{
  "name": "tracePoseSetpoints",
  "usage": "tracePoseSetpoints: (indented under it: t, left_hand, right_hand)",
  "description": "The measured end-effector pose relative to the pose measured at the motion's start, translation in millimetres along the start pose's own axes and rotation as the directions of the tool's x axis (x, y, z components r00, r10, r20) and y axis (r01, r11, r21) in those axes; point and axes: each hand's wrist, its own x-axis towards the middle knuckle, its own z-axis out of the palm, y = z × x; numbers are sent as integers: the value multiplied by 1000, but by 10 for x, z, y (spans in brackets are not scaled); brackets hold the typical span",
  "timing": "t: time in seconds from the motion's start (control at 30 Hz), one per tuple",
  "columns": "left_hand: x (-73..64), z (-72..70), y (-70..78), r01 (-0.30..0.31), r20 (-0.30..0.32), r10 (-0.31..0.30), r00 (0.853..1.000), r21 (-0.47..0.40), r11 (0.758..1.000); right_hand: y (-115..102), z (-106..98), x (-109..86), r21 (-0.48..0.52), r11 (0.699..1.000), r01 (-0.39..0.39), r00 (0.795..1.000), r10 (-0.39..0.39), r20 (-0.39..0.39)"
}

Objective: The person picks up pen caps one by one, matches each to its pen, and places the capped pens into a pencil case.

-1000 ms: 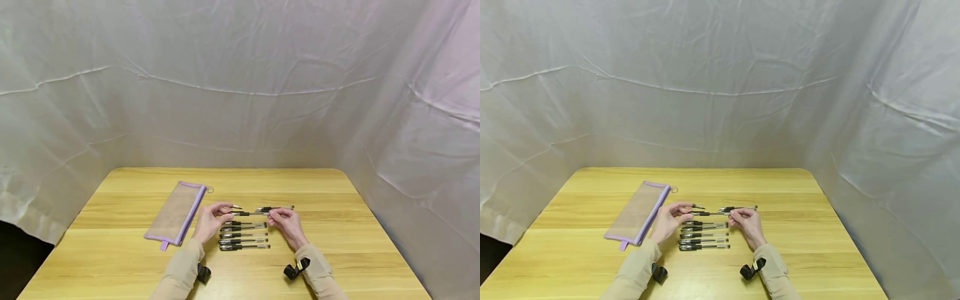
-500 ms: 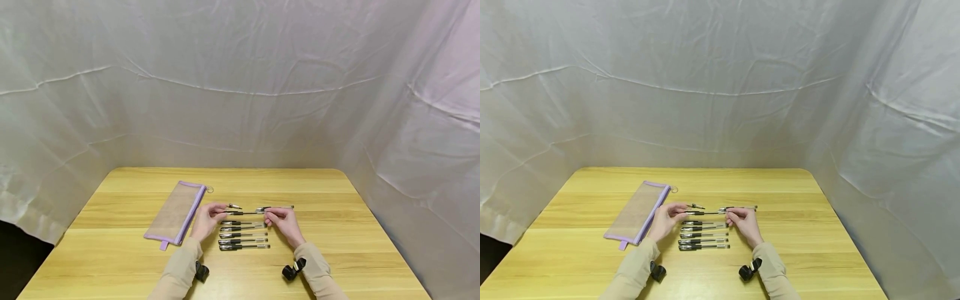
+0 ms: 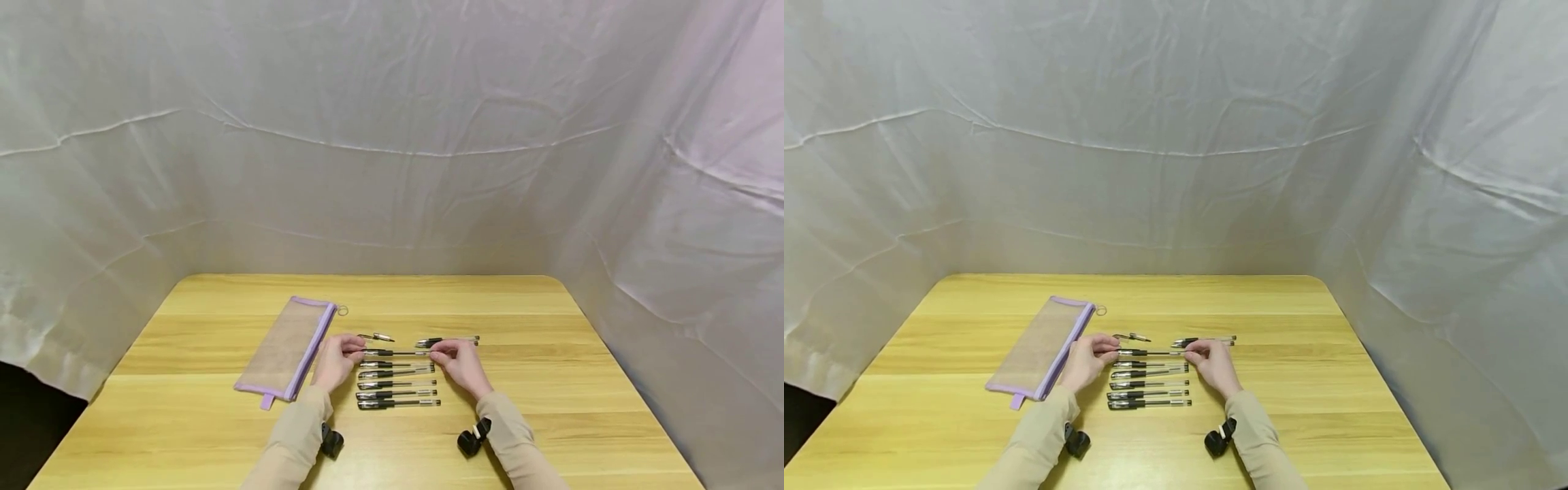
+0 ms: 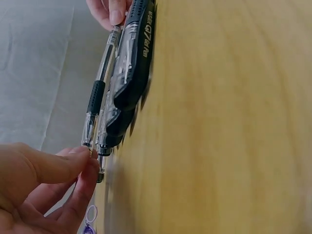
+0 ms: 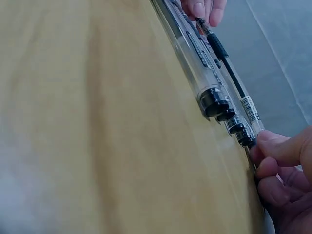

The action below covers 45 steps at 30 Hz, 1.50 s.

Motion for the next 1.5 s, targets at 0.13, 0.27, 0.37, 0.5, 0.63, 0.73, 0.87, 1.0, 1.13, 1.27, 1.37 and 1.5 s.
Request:
tracePoseSetpoints:
  t: [0.13, 0.27, 0.37, 0.5, 0.63, 0.73, 0.87, 1.0, 1.13, 1.27, 1.37, 1.5]
  left_hand:
    - [12, 17, -15, 4, -1, -4, 1000, 17, 1000]
    - [14, 24, -23, 8, 2, -8, 1000, 29, 1000]
    - [18, 27, -28, 2, -3, -2, 1000, 37, 999]
    - [20, 30, -41, -7, -4, 7, 1000, 36, 999]
    - [26, 28, -50, -11, 3, 11, 1000, 33, 999]
    - [28, 26, -51, -13, 3, 12, 1000, 36, 999]
    - [22, 27, -45, -3, -1, 3, 1000, 46, 999]
    - [10, 22, -40, 7, 2, -7, 1000, 50, 999]
    - [-16, -10, -44, -5, -8, 6, 1000, 32, 999]
    - [-48, -67, -56, -20, -42, 21, 999, 24, 1000]
    - [-70, -104, -65, -18, -45, 19, 999, 20, 1000]
    - [-85, -127, -69, -31, -38, 33, 999, 38, 999]
  right_hand:
    - [-13, -1, 25, -51, 999, -5, 1000, 5, 2]
    - [-32, -4, 37, -69, 997, -27, 1000, 28, 13]
    - [-36, -1, 43, -87, 996, -31, 999, 32, 13]
    - [-33, 3, 51, -120, 992, -23, 1000, 25, 11]
    - [-35, 6, 57, -129, 991, -26, 1000, 28, 13]
    - [-39, 7, 57, -118, 992, -36, 999, 38, 17]
    - [-37, 8, 52, -96, 995, -39, 999, 41, 24]
    - [-13, -5, 30, -52, 998, -43, 999, 44, 25]
    - [40, -87, -8, 32, 995, -99, 995, 99, 7]
    - [134, -246, -20, 78, 986, -150, 986, 155, -63]
    - [204, -366, -6, 75, 985, -156, 978, 165, -130]
    - [272, -467, 12, 24, 987, -159, 973, 161, -166]
